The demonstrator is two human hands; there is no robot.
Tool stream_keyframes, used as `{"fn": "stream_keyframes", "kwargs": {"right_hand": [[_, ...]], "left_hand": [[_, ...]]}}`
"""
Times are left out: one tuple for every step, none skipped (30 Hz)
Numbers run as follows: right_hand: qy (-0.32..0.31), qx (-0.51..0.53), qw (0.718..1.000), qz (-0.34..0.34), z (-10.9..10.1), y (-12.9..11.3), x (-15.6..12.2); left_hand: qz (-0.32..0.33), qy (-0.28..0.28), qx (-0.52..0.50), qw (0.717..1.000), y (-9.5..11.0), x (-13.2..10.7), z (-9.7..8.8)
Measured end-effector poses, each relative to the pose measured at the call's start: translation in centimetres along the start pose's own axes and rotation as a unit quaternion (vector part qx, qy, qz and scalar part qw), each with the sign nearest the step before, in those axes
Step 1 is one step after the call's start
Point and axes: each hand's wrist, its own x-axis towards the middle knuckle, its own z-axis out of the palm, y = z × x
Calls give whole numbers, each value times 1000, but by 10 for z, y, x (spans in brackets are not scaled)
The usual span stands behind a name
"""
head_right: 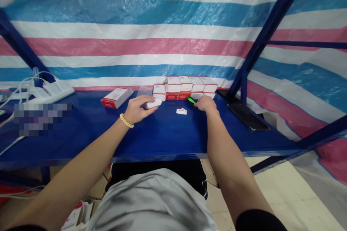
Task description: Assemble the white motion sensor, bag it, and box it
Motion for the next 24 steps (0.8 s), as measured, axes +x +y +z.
{"fn": "stream_keyframes", "kwargs": {"right_hand": [[18, 11, 1000, -4, -3, -1, -2], [45, 41, 998, -17, -8, -1, -5], [82, 99, 991, -40, -12, -3, -9], [123, 186, 972, -71, -16, -5, -12], [159, 294, 936, -110, -20, -9, -16], [184, 408, 881, -150, -23, -13, -20], [193, 510, 817, -186, -25, -19, -25], [188, 587, 758, -212, -27, -26, -29], [175, 641, 711, -230, -27, -33, -34], [161, 677, 678, -237, -27, -41, -38], [147, 699, 659, -235, -26, -48, -42], [133, 714, 649, -227, -24, -55, -46], [117, 724, 645, -217, -22, -61, -49], [100, 731, 643, -207, -20, -67, -52], [83, 736, 641, -201, -17, -72, -55], [65, 740, 640, -198, -15, -76, -58], [49, 741, 639, -198, -13, -79, -60], [37, 741, 640, -200, -11, -81, -62], [29, 739, 641, -204, -10, -83, -63], [23, 737, 643, -209, -9, -84, -64], [19, 735, 644, -212, -9, -85, -65], [18, 734, 644, -214, -9, -85, -66], [17, 733, 645, -215, -9, -85, -66], [18, 732, 646, -215, -9, -85, -66]], "left_hand": [[2, 1, 3, 1000, 0, 0, 0], [3, 1, 4, 1000, 0, 0, 0], [4, 1, 4, 1000, 0, 0, -1], [4, 1, 3, 1000, 1, 0, 0], [4, 0, 0, 1000, 1, 0, 0], [4, 0, -3, 1000, 1, 0, 0], [5, 0, -6, 1000, 1, -1, 1], [5, -2, -9, 1000, 2, -1, 1], [6, -3, -13, 1000, 2, -1, 2], [7, -6, -16, 1000, 2, -2, 2], [8, -8, -19, 1000, 2, -2, 3], [10, -9, -22, 1000, 2, -2, 3], [12, -11, -25, 1000, 3, -1, 3], [14, -13, -28, 999, 3, -1, 3], [16, -15, -29, 999, 4, -1, 3], [19, -17, -31, 999, 5, 0, 3], [22, -18, -32, 999, 5, 0, 2], [24, -19, -33, 999, 6, 1, 2], [26, -18, -34, 999, 6, 1, 2], [28, -18, -34, 999, 7, 1, 2], [28, -18, -35, 999, 7, 1, 2], [28, -18, -35, 999, 7, 1, 3], [26, -19, -36, 999, 8, 1, 3], [24, -19, -36, 999, 7, 1, 3]]}}
